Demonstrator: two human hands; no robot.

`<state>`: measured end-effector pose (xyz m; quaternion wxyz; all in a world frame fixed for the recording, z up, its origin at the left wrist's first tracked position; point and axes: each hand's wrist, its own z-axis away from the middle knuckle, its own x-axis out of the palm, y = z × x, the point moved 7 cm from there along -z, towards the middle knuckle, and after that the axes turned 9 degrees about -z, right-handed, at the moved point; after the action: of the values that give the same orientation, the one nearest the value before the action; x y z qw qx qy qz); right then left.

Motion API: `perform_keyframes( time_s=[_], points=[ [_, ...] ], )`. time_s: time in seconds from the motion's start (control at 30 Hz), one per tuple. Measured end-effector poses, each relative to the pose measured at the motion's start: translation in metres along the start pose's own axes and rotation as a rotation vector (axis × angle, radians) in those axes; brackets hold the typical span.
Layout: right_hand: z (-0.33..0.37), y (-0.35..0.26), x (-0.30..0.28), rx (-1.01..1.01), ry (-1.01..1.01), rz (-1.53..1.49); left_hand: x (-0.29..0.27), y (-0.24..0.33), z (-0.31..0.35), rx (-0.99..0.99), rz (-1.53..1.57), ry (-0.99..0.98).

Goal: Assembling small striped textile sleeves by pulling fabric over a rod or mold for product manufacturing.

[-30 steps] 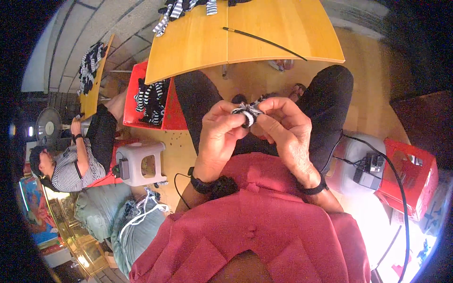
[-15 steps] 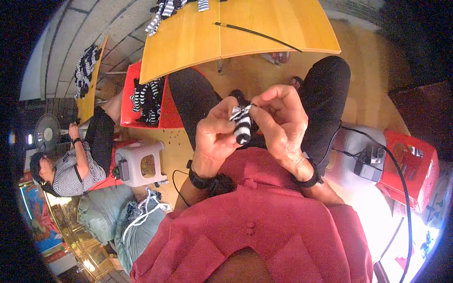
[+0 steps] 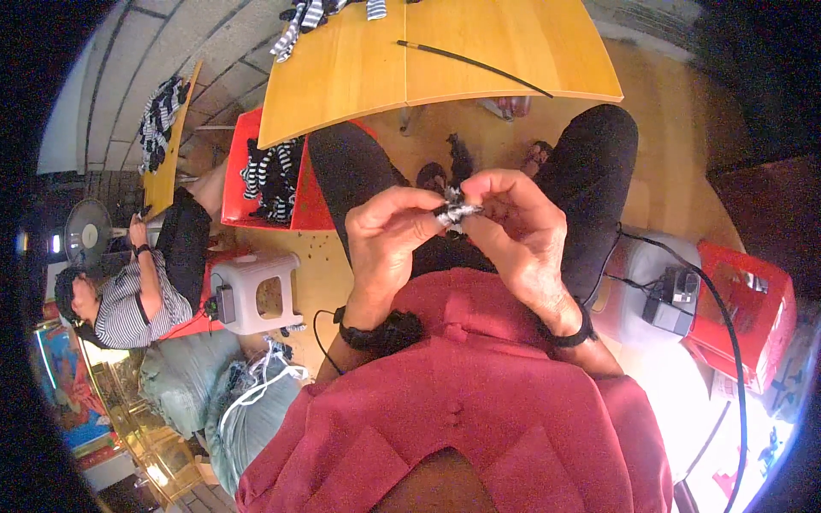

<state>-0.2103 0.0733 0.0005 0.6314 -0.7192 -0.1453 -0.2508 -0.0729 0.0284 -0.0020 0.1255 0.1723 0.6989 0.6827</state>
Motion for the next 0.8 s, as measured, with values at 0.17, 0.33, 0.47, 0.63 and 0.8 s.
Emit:
perform_keyframes(
  time_s=[0.17, 0.33, 0.47, 0.63, 0.8],
  points=[
    [0.002, -0.009, 0.002, -0.023, -0.004, 0.32, 0.005, 0.01, -0.001, 0.153, 0.069, -0.067],
    [0.001, -0.012, -0.002, -0.276, -0.053, 0.495, 0.01, 0.018, -0.001, 0.265, 0.017, -0.159],
    [0.005, -0.016, -0.001, -0.269, -0.016, 0.406, 0.01, 0.002, 0.003, 0.012, 0.054, -0.066],
    [0.008, -0.014, 0.0, -0.283, -0.03, 0.393, 0.006, 0.01, 0.005, 0.094, -0.033, 0.073],
    [0.01, -0.004, 0.002, -0.095, -0.053, 0.296, 0.005, 0.013, 0.003, 0.125, 0.001, 0.109]
  ],
)
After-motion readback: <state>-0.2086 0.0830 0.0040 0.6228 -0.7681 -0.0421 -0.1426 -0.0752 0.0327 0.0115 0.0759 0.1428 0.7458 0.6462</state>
